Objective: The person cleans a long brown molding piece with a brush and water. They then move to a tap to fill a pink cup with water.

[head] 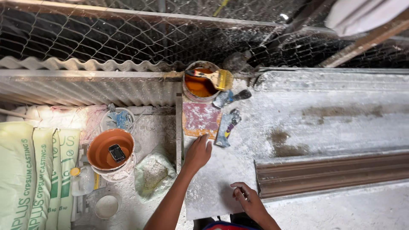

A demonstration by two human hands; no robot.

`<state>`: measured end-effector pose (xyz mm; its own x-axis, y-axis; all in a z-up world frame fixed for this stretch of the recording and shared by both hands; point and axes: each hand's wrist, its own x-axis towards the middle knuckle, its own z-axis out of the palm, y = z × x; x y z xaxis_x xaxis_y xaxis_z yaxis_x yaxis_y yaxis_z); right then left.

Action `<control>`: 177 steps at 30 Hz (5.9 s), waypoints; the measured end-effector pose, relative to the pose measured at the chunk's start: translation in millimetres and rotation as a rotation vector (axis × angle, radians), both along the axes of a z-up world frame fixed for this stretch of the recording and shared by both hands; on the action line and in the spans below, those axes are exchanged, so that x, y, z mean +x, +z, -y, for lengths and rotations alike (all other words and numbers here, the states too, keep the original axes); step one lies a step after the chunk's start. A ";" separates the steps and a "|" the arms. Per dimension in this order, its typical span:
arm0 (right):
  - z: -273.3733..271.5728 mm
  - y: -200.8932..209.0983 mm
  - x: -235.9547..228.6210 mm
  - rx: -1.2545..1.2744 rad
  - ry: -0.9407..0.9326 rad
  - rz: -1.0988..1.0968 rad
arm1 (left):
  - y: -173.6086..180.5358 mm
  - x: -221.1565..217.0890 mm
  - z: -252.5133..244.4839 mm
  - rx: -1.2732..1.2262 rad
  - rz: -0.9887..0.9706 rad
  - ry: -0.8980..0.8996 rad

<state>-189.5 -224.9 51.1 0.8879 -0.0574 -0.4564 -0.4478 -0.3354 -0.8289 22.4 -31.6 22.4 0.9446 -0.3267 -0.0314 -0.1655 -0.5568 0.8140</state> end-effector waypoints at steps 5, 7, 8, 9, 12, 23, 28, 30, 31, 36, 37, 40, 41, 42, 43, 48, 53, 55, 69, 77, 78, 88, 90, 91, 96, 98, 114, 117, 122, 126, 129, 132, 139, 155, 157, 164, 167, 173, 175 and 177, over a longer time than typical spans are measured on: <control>32.4 -2.6 -44.5 0.128 -0.166 -0.046 | 22.5 -1.1 70.9 0.275 -0.050 -0.079; 48.3 -4.8 -55.4 0.119 -0.203 -0.054 | 16.7 -9.0 92.4 0.360 -0.024 -0.046; 55.6 -6.1 -61.0 0.138 -0.222 -0.035 | 11.4 -13.4 99.2 0.367 -0.019 -0.008; 64.9 -6.2 -65.8 0.156 -0.237 -0.018 | 5.7 -16.4 102.2 0.373 -0.017 0.033; 101.6 -7.8 -69.4 0.113 -0.247 -0.010 | -9.1 -10.3 103.0 0.435 0.019 0.086; 249.0 -25.5 -26.3 0.159 0.021 0.004 | -38.7 1.9 161.5 0.556 0.239 0.151; 307.4 -31.7 -0.6 0.169 0.087 0.006 | -52.0 -21.7 203.7 0.666 0.125 0.217; 304.6 -30.6 14.9 0.242 0.135 0.037 | -49.8 -46.8 215.9 0.488 0.175 0.235; 296.4 -27.0 25.7 0.285 0.167 0.058 | -45.5 -65.2 223.6 0.355 0.316 0.266; 219.5 0.8 60.0 0.441 0.277 -0.447 | -29.5 -200.9 277.0 -0.273 0.143 0.619; 203.7 1.8 63.9 0.386 0.297 -0.568 | -30.1 -220.3 277.6 -0.281 0.089 0.676; 158.7 -7.3 61.0 0.191 0.588 -0.555 | -28.8 -241.4 239.0 -0.204 -0.063 0.783; 144.7 -18.4 59.6 0.274 0.604 -0.475 | -28.7 -244.7 216.9 -0.159 -0.105 0.765; 127.7 -32.0 60.1 0.359 0.622 -0.396 | -27.2 -245.6 195.6 -0.115 -0.148 0.746; 111.9 -43.8 58.8 0.448 0.629 -0.326 | -22.6 -247.0 173.9 0.066 -0.174 0.745; 5.8 -100.3 85.2 0.276 0.781 -0.360 | -15.8 -235.7 74.6 0.631 -0.172 0.751; -61.6 -106.1 93.4 -0.001 0.934 -0.134 | -57.1 -222.6 31.6 0.687 -0.161 0.719; -68.3 -93.1 90.1 -0.130 0.914 -0.127 | -76.7 -222.6 29.2 0.680 -0.133 0.741; 28.3 -32.6 46.6 -0.242 0.815 -0.075 | -30.0 -248.3 100.7 0.533 -0.133 0.584; -63.5 -20.0 66.2 -0.608 0.937 0.548 | -28.1 -225.3 20.4 0.482 0.019 0.867; -75.4 -22.7 66.1 -0.647 0.985 0.621 | -38.5 -221.0 11.2 0.520 -0.021 0.789; -47.0 -19.1 41.5 -0.760 1.158 0.357 | -96.8 -237.3 36.5 0.703 0.182 0.620; -26.5 -9.6 38.6 -0.727 1.151 0.287 | -75.6 -239.9 49.4 0.634 0.137 0.575; -14.5 -5.4 36.8 -0.637 1.120 0.336 | -63.1 -243.6 56.7 0.541 0.066 0.545; 26.8 5.9 57.4 -0.006 0.801 -0.281 | -11.9 -264.9 65.0 0.288 0.101 0.713; 20.9 1.3 67.2 0.128 0.732 -0.373 | -7.1 -268.0 55.3 0.343 0.051 0.764; 2.5 -21.7 31.5 0.066 0.712 -0.419 | -23.6 -266.2 43.4 0.371 0.001 0.527; 54.6 -3.3 17.8 0.051 0.662 -0.423 | -1.9 -293.4 66.6 0.232 0.132 0.557; 130.3 2.1 -17.2 0.066 0.539 -0.542 | 0.7 -324.5 81.2 0.296 0.099 0.344; 149.9 -22.0 -55.5 0.040 0.538 -0.439 | -22.4 -332.1 91.3 0.493 0.262 0.136; 123.4 -41.5 -49.9 -0.050 0.517 -0.468 | -37.0 -324.5 92.9 0.572 0.213 0.178; 63.4 -53.5 -16.6 0.127 0.586 -0.409 | -45.3 -303.6 73.0 0.774 0.073 0.254; -52.6 -42.2 47.7 0.117 0.669 -0.285 | -39.1 -252.4 0.7 0.669 -0.057 0.491; 169.7 -8.8 -48.5 0.104 0.245 -0.509 | -92.0 -306.5 17.5 0.342 0.540 -0.057; 164.5 -13.8 -52.7 0.101 0.263 -0.556 | -101.7 -291.7 -6.5 0.396 0.466 -0.109; 130.3 -24.3 -36.6 0.063 0.412 -0.477 | -79.7 -241.6 -90.5 0.707 0.406 0.466; 82.1 -34.9 1.3 0.053 0.498 -0.442 | -63.9 -239.1 -58.8 0.537 0.351 0.457; -22.9 -50.2 60.9 0.132 0.616 -0.328 | -51.4 -242.8 26.2 0.447 0.244 0.470; -20.3 -46.1 60.1 0.146 0.602 -0.306 | -50.2 -238.8 36.5 0.521 0.147 0.437; 0.8 -39.3 54.3 0.098 0.566 -0.364 | -50.1 -232.6 43.4 0.559 0.070 0.348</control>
